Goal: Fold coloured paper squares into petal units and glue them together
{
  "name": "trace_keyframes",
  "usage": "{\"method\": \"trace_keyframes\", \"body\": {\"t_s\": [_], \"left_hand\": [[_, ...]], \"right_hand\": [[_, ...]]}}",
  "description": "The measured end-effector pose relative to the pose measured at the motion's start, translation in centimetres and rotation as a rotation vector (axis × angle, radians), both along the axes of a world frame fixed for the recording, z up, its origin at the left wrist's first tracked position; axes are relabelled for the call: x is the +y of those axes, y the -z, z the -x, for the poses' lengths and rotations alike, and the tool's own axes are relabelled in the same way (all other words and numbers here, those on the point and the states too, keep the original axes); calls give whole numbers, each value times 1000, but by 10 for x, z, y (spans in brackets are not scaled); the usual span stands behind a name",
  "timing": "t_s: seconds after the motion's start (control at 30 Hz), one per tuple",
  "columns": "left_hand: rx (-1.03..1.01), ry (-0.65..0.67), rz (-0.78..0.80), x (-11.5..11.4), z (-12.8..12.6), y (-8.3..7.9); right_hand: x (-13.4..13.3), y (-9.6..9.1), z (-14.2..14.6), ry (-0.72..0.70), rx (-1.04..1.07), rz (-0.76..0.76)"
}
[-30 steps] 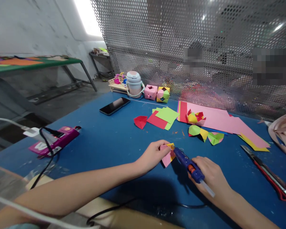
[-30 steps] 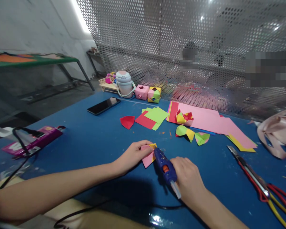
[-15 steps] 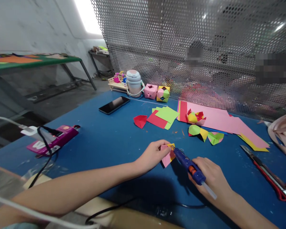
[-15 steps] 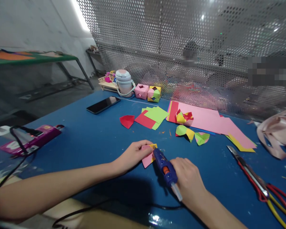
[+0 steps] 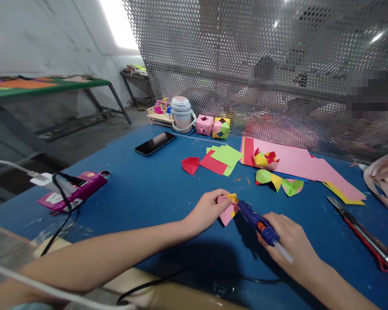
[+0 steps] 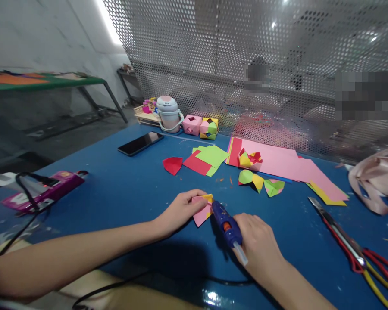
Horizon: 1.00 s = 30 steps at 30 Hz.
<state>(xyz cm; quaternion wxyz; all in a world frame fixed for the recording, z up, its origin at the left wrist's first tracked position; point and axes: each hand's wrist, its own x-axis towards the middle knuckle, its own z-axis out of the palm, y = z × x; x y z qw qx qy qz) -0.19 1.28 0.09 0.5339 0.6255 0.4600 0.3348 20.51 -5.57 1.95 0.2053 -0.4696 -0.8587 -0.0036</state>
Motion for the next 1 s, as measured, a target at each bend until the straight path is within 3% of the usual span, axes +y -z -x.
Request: {"method": "trace_keyframes", "body": {"t_s": [1.0], "left_hand": [[5,41,-20,-1,0,0]], "right_hand": [[1,2,3,-46,40,-83]]}}
